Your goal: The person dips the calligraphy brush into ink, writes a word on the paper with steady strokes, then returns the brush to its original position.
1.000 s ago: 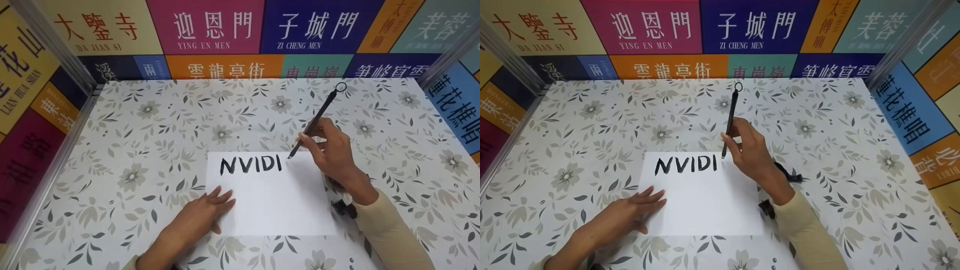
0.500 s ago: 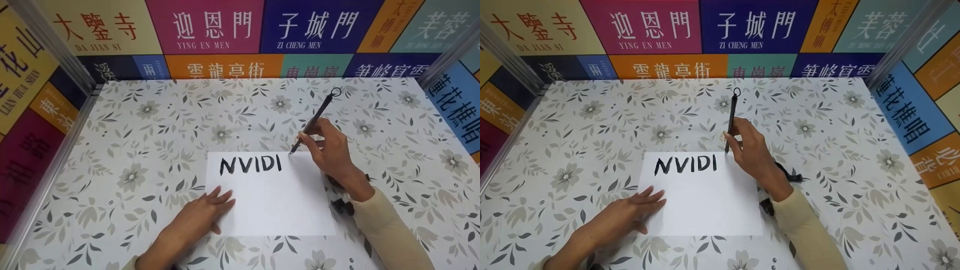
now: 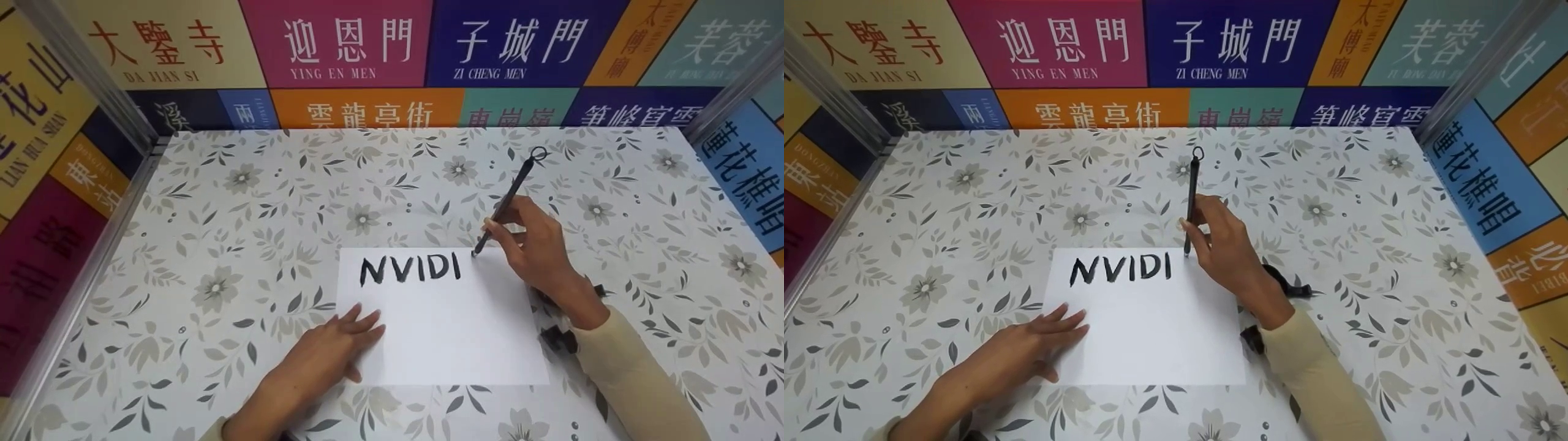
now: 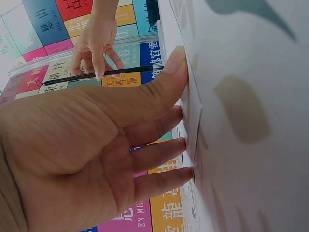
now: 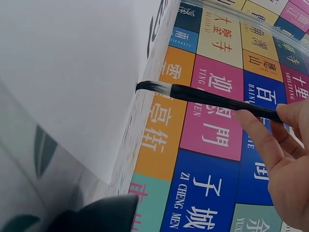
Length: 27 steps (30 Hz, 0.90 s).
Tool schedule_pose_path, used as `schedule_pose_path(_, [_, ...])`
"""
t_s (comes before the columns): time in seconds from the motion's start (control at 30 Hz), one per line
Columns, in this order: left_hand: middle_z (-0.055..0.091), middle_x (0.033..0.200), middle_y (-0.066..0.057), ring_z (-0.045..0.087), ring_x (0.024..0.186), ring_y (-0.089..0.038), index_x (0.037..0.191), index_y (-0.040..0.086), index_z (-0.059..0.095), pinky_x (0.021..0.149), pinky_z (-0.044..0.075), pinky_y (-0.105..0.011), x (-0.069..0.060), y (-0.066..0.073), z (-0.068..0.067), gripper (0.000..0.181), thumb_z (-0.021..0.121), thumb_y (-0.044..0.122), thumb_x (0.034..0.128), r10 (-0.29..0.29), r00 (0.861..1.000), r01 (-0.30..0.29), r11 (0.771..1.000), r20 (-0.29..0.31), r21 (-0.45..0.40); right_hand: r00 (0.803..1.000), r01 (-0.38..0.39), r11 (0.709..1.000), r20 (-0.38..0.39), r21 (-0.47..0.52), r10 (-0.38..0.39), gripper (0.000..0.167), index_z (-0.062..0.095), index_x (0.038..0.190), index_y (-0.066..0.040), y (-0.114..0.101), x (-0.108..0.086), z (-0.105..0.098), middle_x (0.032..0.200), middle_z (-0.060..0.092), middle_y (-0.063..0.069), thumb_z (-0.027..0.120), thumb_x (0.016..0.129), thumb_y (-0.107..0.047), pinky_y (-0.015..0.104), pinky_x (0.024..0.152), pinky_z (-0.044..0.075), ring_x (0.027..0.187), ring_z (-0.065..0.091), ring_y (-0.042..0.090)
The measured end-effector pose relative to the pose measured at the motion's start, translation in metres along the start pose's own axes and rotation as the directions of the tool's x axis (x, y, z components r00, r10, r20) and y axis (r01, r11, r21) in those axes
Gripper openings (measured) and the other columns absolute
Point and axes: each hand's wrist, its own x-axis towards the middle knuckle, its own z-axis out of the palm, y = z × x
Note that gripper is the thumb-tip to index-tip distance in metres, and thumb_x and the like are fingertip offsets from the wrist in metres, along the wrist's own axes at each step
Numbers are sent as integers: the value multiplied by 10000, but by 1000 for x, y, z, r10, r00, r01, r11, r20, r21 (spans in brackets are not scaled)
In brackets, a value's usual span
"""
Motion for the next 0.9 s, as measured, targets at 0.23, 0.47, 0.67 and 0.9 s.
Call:
schedule_pose_path(0.23, [455, 1432, -58, 395, 1325, -329, 1337, 115, 571, 928, 463, -467, 1, 0, 0, 752, 759, 291, 630, -12, 1000, 12, 1000, 19, 6, 1000, -2, 1000, 24, -9, 2, 263, 519, 1048, 32, -2, -1, 0, 883, 622, 79, 685, 845, 27, 140, 640, 515, 817, 687, 198])
schedule_pose_path(0.47, [454, 1433, -61, 393, 1327, -328, 1338, 113, 570, 928, 463, -467, 1, 0, 1, 755, 756, 300, 630, -7, 1000, 7, 1000, 19, 11, 998, 28, 999, 52, 30, -29, 259, 527, 1040, 31, -5, 0, 1, 894, 619, 81, 684, 836, 51, 169, 633, 530, 822, 681, 192])
schedule_pose_path(0.67, [458, 1431, -63, 391, 1329, -325, 1343, 121, 567, 908, 478, -456, 1, 0, 1, 754, 754, 313, 639, 6, 1000, -6, 1000, 12, 31, 996, 47, 998, 73, 38, -50, 259, 532, 1025, 16, -10, -1, 2, 894, 613, 75, 691, 825, 60, 158, 633, 526, 817, 677, 184])
schedule_pose_path(0.9, [475, 1420, -55, 412, 1314, -328, 1334, 118, 576, 875, 493, -458, -1, 2, 1, 724, 771, 260, 651, -11, 1000, 11, 1000, -11, 1, 993, 62, 996, 95, 62, -68, 263, 532, 1008, 24, -14, -2, 3, 884, 606, 80, 702, 812, 65, 154, 619, 524, 808, 675, 183])
